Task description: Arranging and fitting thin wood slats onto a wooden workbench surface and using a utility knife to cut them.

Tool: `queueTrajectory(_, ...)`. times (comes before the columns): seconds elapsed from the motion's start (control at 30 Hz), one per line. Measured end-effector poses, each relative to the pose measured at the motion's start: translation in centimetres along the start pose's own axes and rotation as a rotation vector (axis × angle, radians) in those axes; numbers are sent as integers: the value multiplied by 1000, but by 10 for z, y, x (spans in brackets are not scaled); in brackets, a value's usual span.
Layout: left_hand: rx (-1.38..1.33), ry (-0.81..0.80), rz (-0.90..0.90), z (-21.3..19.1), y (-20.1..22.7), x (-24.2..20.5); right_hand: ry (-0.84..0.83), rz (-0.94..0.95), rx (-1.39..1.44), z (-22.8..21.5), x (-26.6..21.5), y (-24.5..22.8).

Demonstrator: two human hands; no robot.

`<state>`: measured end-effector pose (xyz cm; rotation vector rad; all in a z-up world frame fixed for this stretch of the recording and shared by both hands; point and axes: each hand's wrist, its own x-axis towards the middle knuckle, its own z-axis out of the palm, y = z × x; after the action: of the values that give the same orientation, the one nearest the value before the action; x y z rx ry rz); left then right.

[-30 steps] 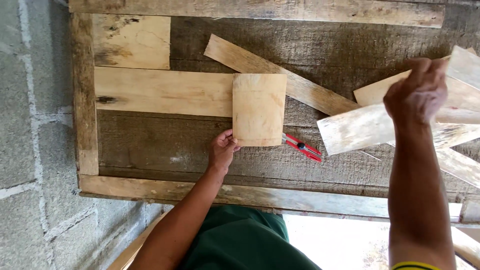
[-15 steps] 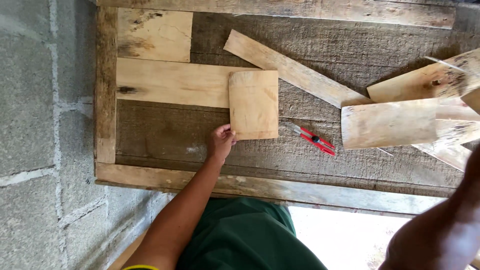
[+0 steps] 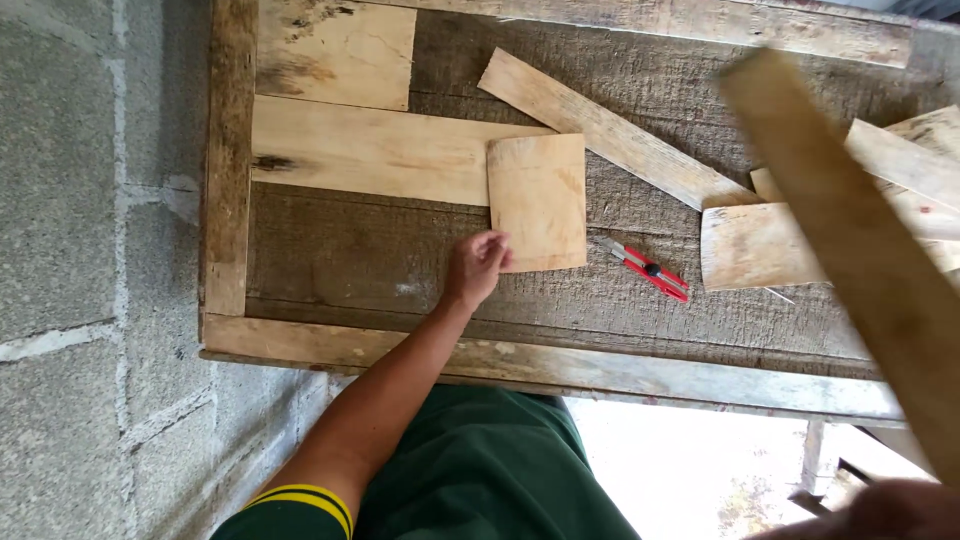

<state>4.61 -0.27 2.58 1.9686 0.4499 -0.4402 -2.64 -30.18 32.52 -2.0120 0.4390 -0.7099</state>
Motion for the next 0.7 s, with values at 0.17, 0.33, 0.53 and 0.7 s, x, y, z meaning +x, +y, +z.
queueTrajectory(0.17,-600,-432,261,-7,54,-21,92,38,180,11,-111,102)
queueTrajectory(0.33,-799,-368,262,-15,59,-7,5,131,301,81,-178,107)
queueTrajectory(0.53,-342,-162,206,-31,44,25,-519,-130,-305,134,-187,82)
queueTrajectory(0.7,79,-173,155,-18,41,36,-608,-108,-356,180,-189,101)
